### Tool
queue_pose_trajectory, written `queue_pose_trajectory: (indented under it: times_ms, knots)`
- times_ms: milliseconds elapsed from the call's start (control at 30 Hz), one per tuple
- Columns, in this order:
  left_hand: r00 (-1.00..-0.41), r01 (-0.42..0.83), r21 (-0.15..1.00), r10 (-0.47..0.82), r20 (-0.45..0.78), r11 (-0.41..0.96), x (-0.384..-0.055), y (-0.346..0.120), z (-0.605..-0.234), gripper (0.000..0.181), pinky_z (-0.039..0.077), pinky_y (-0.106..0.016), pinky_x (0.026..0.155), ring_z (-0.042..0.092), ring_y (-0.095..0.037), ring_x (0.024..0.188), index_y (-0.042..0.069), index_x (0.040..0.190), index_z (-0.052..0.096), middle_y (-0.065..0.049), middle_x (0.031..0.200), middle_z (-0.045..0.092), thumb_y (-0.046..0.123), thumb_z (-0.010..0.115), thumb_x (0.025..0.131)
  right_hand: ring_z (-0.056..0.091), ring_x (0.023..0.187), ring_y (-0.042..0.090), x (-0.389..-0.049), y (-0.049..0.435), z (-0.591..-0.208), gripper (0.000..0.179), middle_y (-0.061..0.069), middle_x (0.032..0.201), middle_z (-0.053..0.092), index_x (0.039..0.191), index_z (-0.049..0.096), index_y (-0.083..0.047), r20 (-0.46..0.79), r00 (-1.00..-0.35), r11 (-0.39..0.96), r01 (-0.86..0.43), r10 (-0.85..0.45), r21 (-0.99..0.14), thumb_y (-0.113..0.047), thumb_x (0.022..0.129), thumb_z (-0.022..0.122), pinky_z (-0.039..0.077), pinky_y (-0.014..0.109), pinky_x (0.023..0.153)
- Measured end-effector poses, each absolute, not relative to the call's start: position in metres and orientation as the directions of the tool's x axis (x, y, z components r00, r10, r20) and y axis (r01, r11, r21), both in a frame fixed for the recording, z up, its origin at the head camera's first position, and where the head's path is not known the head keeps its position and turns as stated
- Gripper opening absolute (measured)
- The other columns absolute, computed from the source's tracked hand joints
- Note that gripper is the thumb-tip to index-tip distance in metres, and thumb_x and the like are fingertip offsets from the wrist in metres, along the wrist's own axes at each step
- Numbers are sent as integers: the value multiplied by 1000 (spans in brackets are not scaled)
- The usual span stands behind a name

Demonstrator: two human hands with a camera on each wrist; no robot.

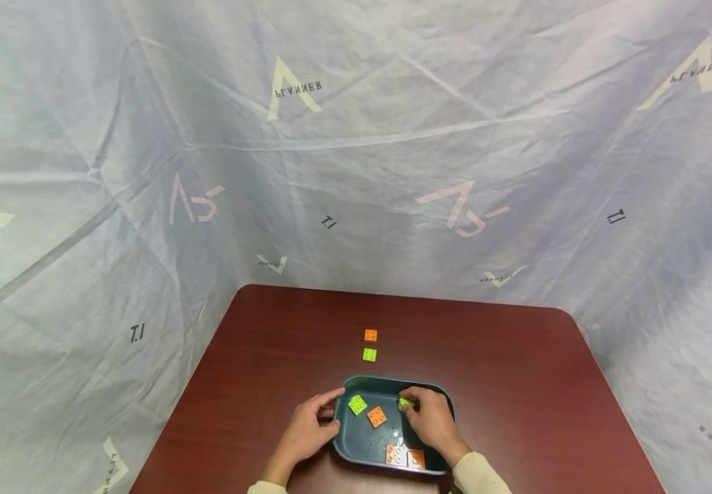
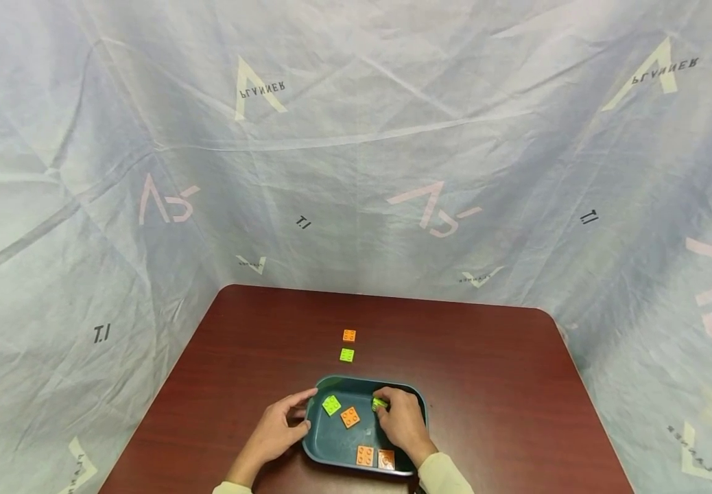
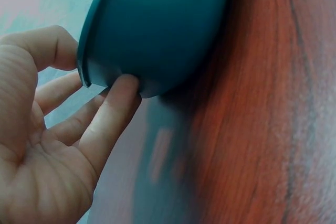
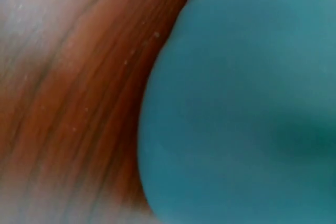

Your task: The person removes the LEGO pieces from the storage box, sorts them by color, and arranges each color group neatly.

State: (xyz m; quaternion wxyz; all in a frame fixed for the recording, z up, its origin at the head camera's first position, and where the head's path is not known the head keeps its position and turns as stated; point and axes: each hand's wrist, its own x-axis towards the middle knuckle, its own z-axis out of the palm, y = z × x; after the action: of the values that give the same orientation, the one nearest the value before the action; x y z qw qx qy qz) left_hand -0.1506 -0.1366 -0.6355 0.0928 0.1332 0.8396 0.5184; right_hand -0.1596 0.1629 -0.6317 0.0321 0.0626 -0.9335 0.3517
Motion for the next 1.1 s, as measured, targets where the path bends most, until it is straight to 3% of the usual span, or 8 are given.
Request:
queue_pose_trajectory:
  times_ms: [300,533,800,1100]
  knots:
    - [-948,122,898,319,-21,422,-151,-137,-635,60,62,-31,84,73,-31,113,17,151,61,-15,137,68,9,73,92,68,79,9,-161,162,-628,31,6,104,77,111,81,-8,111,-982,757,-187,-151,-626,-3,80,86,54,26,65]
    - [-948,117,898,317,-26,425,-150,-139,-635,61,61,-31,84,74,-31,112,18,150,61,-15,136,68,10,74,91,76,79,15,-159,162,-628,38,14,112,76,111,78,-4,72,-982,710,-177,-175,-682,-1,75,90,59,25,64]
    - [-946,111,899,321,-34,423,-149,-138,-637,61,62,-29,83,74,-29,111,19,150,62,-14,136,68,10,74,91,75,78,12,-156,161,-623,36,10,110,76,112,79,-5,49,-982,686,-162,-181,-710,-3,77,90,58,22,61]
    - [-949,121,898,315,-21,424,-151,-137,-635,60,61,-27,83,74,-28,111,19,149,62,-13,135,69,10,74,91,74,76,11,-158,162,-614,35,4,96,80,109,81,-8,86,-986,705,-162,-143,-690,-9,76,93,56,24,61]
